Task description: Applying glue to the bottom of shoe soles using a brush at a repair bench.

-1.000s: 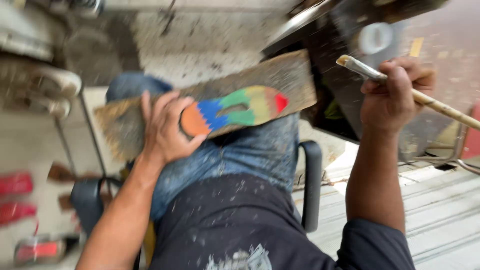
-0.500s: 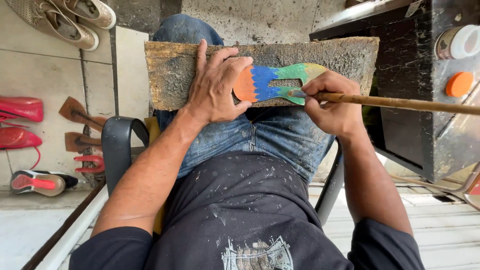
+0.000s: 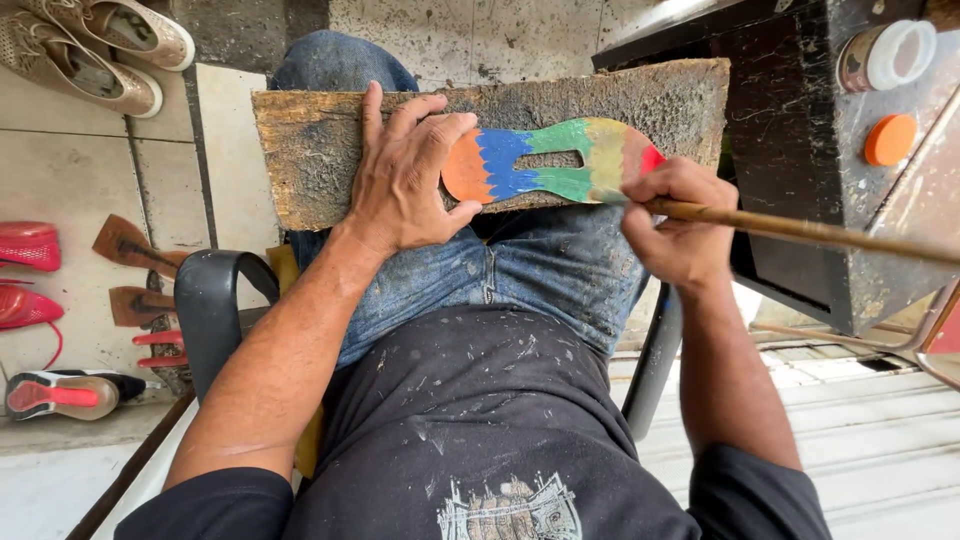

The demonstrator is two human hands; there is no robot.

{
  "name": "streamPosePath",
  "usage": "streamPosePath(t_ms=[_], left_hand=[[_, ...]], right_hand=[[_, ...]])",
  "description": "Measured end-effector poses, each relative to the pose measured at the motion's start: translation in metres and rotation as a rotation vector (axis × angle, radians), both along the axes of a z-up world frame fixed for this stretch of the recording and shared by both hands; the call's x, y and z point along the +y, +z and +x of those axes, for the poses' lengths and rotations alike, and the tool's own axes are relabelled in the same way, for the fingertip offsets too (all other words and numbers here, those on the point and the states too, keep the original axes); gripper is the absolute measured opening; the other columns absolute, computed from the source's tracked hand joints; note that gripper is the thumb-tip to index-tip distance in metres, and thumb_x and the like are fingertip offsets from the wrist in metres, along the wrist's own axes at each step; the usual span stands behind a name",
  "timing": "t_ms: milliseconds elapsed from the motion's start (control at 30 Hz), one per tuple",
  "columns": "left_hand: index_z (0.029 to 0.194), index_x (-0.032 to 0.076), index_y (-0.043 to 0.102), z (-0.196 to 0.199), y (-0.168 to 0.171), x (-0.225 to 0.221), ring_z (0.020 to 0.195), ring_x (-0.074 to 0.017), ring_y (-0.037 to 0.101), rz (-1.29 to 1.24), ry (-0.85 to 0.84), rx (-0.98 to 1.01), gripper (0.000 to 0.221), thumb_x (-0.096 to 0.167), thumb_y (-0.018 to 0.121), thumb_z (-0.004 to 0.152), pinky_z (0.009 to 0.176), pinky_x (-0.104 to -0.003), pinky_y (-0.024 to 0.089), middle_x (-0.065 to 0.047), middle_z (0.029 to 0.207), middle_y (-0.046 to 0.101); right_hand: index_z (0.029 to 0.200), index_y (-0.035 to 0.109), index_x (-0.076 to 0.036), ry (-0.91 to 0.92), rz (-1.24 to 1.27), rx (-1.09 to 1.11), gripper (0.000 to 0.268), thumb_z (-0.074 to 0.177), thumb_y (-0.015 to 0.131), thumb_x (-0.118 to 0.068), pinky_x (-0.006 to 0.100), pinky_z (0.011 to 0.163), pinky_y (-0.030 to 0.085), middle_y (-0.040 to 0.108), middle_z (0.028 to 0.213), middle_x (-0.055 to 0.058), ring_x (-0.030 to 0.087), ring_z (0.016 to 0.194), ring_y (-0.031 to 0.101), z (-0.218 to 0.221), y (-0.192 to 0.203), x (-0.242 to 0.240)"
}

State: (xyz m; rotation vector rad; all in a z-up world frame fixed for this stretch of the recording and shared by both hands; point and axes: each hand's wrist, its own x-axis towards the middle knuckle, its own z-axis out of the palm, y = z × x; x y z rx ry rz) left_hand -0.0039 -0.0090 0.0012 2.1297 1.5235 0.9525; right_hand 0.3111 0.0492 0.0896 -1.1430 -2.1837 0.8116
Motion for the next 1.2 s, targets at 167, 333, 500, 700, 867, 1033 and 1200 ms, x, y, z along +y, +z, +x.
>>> streamPosePath(t_ms=[167, 333, 500, 700, 867, 1033, 1200], left_hand=[[0.141, 0.009, 0.045, 0.0, 0.008, 0.002, 0.133, -0.0406, 0.055, -0.022, -0.011, 0.008, 0.092, 0.037, 0.094, 0.068, 0.119, -0.074, 0.007, -0.011, 0.132, 0.068], [0.142, 0.01, 0.045, 0.0, 0.002, 0.0, 0.133, -0.041, 0.056, -0.014, 0.011, -0.003, 0.09, 0.037, 0.093, 0.071, 0.12, -0.075, 0.004, -0.014, 0.13, 0.07], [0.141, 0.009, 0.045, 0.001, 0.003, 0.001, 0.131, -0.0396, 0.057, -0.003, 0.004, 0.009, 0.095, 0.037, 0.095, 0.066, 0.12, -0.074, 0.006, -0.013, 0.129, 0.069], [0.142, 0.009, 0.045, 0.0, -0.002, 0.0, 0.134, -0.0408, 0.055, -0.003, 0.006, 0.022, 0.098, 0.04, 0.096, 0.065, 0.119, -0.075, 0.007, -0.015, 0.131, 0.069], [0.142, 0.008, 0.045, 0.001, 0.0, 0.0, 0.133, -0.0409, 0.056, -0.025, -0.005, 0.028, 0.095, 0.04, 0.093, 0.067, 0.119, -0.074, 0.005, -0.012, 0.132, 0.07], [0.141, 0.009, 0.045, 0.001, -0.002, 0.002, 0.133, -0.0419, 0.057, -0.002, 0.004, 0.013, 0.093, 0.039, 0.093, 0.067, 0.119, -0.075, 0.006, -0.012, 0.13, 0.07], [0.143, 0.011, 0.043, 0.001, 0.002, -0.001, 0.135, -0.0412, 0.054, -0.044, 0.002, 0.03, 0.095, 0.04, 0.093, 0.067, 0.119, -0.075, 0.005, -0.013, 0.133, 0.067]], right_hand=[[0.085, 0.067, -0.005, 0.231, 0.03, 0.184, 0.011, 0.086, 0.066, 0.006, 0.035, 0.076, 0.06, 0.075, 0.097, 0.015, 0.026, 0.087, 0.074, -0.057, -0.015, -0.013], [0.077, 0.065, -0.008, 0.141, 0.067, -0.001, 0.013, 0.077, 0.062, 0.005, 0.029, 0.064, 0.055, 0.072, 0.086, 0.008, 0.017, 0.074, 0.069, -0.032, -0.014, -0.008], [0.082, 0.068, -0.007, 0.233, 0.067, 0.072, 0.011, 0.085, 0.068, 0.003, 0.031, 0.068, 0.061, 0.075, 0.099, 0.013, 0.02, 0.084, 0.074, -0.052, -0.023, -0.011], [0.08, 0.064, -0.004, -0.011, 0.197, 0.038, 0.011, 0.077, 0.064, 0.007, 0.035, 0.069, 0.054, 0.074, 0.087, 0.012, 0.024, 0.074, 0.066, -0.014, -0.011, -0.007], [0.087, 0.067, -0.003, 0.068, 0.104, 0.074, 0.013, 0.085, 0.069, 0.009, 0.034, 0.075, 0.057, 0.07, 0.093, 0.015, 0.025, 0.082, 0.07, -0.028, -0.016, -0.009], [0.086, 0.062, -0.006, -0.147, 0.274, -0.038, 0.016, 0.084, 0.07, 0.008, 0.035, 0.07, 0.053, 0.071, 0.087, 0.013, 0.024, 0.075, 0.068, -0.013, -0.024, -0.009], [0.094, 0.066, -0.008, 0.057, 0.079, 0.165, 0.009, 0.094, 0.07, 0.001, 0.032, 0.066, 0.051, 0.069, 0.083, 0.012, 0.022, 0.068, 0.066, -0.064, -0.027, -0.05]])
